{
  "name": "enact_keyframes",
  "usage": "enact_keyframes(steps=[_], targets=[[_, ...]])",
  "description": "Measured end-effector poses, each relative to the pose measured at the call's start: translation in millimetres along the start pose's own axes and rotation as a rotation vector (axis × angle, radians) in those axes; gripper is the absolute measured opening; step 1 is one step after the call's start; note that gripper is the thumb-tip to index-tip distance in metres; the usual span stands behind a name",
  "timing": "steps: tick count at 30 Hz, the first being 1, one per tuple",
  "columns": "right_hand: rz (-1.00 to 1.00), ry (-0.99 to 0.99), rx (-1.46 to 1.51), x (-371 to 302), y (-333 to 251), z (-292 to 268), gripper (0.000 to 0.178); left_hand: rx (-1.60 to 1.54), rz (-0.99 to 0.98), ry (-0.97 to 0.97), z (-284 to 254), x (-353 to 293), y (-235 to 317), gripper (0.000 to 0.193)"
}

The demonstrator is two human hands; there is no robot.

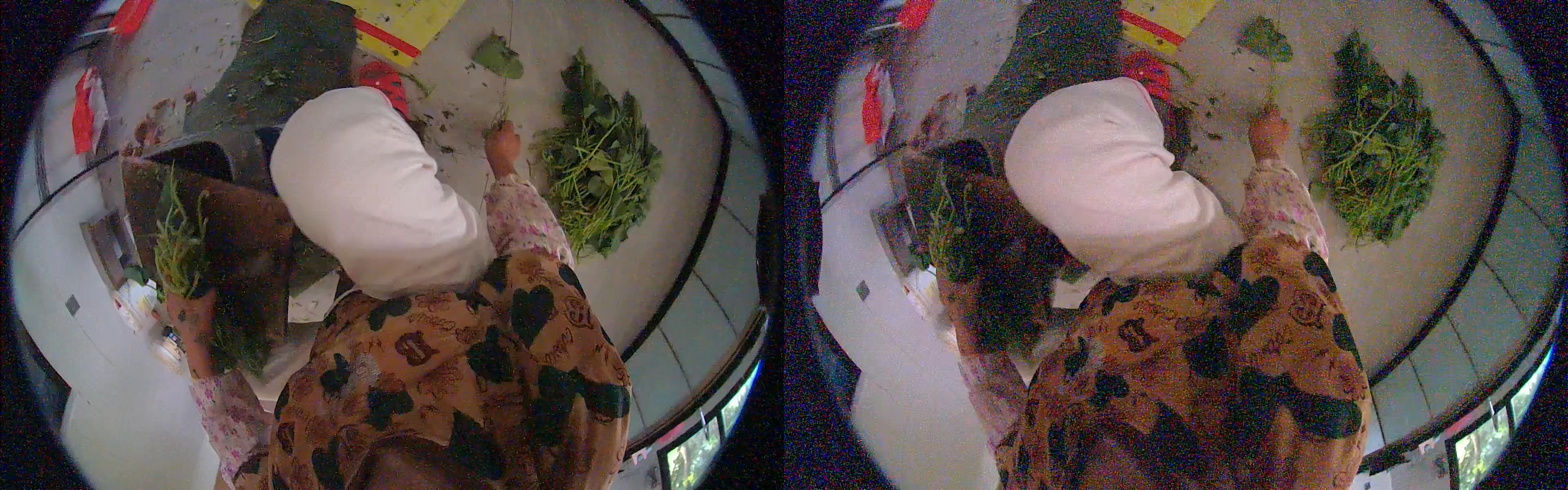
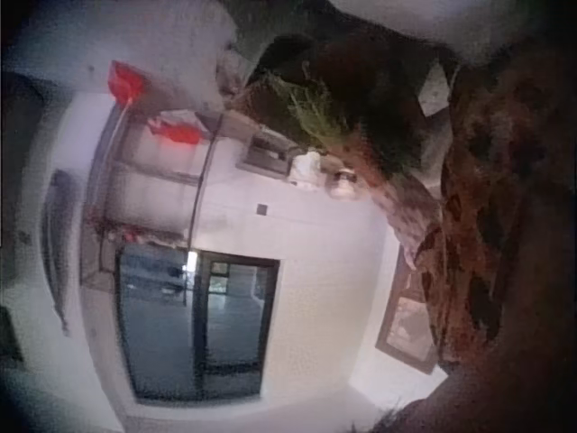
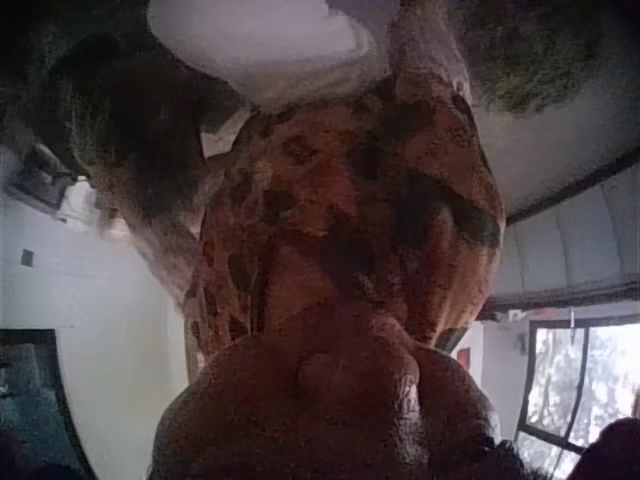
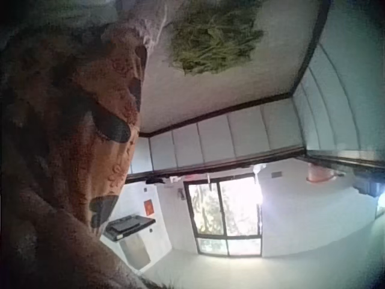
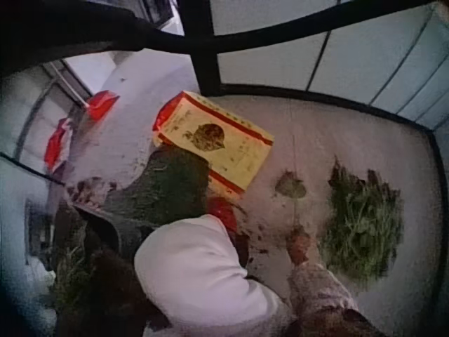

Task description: The person sits on the floor and uses a large knife to chop leafy green vegetables on a wooden cutting board. They gather the chopped pieces and continue chopping more greens from a nearby pile.

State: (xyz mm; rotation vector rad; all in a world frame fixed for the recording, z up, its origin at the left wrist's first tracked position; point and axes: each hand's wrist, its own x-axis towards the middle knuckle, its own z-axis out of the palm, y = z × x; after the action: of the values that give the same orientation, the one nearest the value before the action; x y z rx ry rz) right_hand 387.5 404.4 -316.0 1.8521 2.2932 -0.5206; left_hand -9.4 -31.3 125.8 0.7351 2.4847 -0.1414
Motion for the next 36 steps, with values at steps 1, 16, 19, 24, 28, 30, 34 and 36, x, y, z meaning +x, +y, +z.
enact_keyframes(steps=[1,16,19,24,28,30,34,36], targets=[[-0.017,-0.070,0.150,7,-10,-11,0.043,0.029,0.002,0.065,11,-2,-1,0.070],[-1.314,0.151,0.854,-105,-403,-386,0.028,-0.104,0.181,0.668,13,50,67,0.066],[-1.633,0.116,0.192,-192,-458,-386,0.028,-0.099,0.287,0.934,26,46,77,0.067],[-2.012,-0.195,-0.151,-221,-519,-277,0.021,-0.003,0.280,1.195,56,25,63,0.046],[-1.973,-0.277,-0.393,-212,-524,-282,0.022,-0.082,0.270,1.172,68,26,75,0.071],[-1.932,-0.157,-0.616,-213,-534,-279,0.022,-0.147,0.267,1.152,50,20,78,0.052],[-2.153,-0.072,-0.306,-218,-540,-269,0.027,-0.193,0.211,1.207,40,15,77,0.044],[-2.250,-0.222,0.002,-215,-543,-257,0.033,-0.273,0.213,1.263,41,17,79,0.044]])
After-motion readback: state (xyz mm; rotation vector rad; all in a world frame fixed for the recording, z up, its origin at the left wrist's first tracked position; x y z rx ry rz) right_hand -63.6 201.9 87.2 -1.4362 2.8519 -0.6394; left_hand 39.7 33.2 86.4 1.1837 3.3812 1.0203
